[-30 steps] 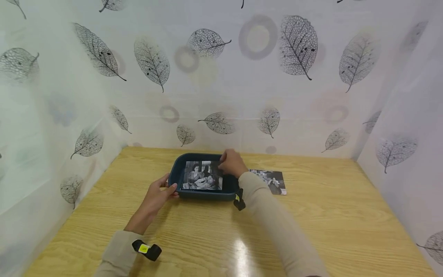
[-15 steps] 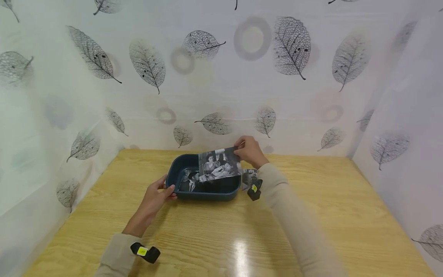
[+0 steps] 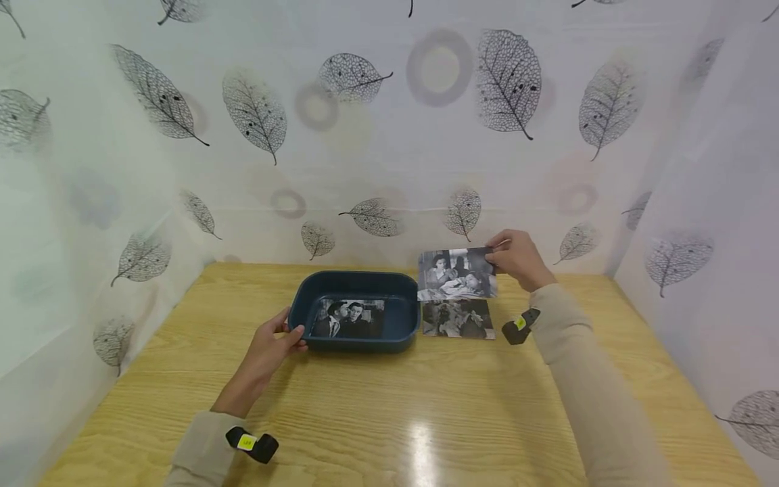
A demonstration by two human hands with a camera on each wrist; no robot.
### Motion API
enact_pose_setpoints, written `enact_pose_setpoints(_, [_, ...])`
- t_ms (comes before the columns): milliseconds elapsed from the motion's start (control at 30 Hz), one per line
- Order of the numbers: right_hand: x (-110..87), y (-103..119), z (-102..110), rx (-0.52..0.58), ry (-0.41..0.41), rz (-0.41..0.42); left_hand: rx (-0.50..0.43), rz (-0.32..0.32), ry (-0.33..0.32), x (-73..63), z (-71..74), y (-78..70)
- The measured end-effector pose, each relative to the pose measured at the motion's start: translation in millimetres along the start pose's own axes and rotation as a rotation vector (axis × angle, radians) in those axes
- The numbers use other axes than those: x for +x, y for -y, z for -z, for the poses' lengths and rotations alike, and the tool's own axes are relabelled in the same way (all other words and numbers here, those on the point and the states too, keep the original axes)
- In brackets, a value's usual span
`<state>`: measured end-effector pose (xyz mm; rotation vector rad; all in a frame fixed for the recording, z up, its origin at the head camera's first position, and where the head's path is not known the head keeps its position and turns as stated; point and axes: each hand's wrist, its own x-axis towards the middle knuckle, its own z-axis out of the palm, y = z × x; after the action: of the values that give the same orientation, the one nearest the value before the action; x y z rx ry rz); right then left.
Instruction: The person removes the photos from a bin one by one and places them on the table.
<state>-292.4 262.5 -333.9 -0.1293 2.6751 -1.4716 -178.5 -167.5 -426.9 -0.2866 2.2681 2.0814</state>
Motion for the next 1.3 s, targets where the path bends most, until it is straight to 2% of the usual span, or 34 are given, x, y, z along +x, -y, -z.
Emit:
enact_pose_setpoints(300, [-21.8,-48.3,49.3,-0.078,-0.034,-0.072,0.014,0.012,0.001,1.2,-1.0,-1.0])
enact_pose_setpoints(633, [-40.6,-93.8,77.2,-0.112,-0.025,-0.11,0.037,0.02,0.014,1.4,0.8,-1.2])
enact_pose_setpoints(967, [-46.4,-119.9,79.8,-0.139,-0.054,-0.181,0.052,0.013,0.024,1.8,1.2,-0.3])
enact_pose_setpoints(1067, [-45.1,-128.5,76.8,-0.155,-0.092,-0.192,0.055,0.015,0.025,1.5,1.1,-0.5])
enact_pose_setpoints(1167, [-43.1,-140.8,72.1,-0.208,-0.154,-0.161,0.053,0.016,0.027,0.8,1.0,-1.3])
enact_pose_setpoints(1300, [-42.2,-155.5,65.7,-0.339,-0.231,-0.09,0.055,0.013,0.027,0.7,1.0,-1.5])
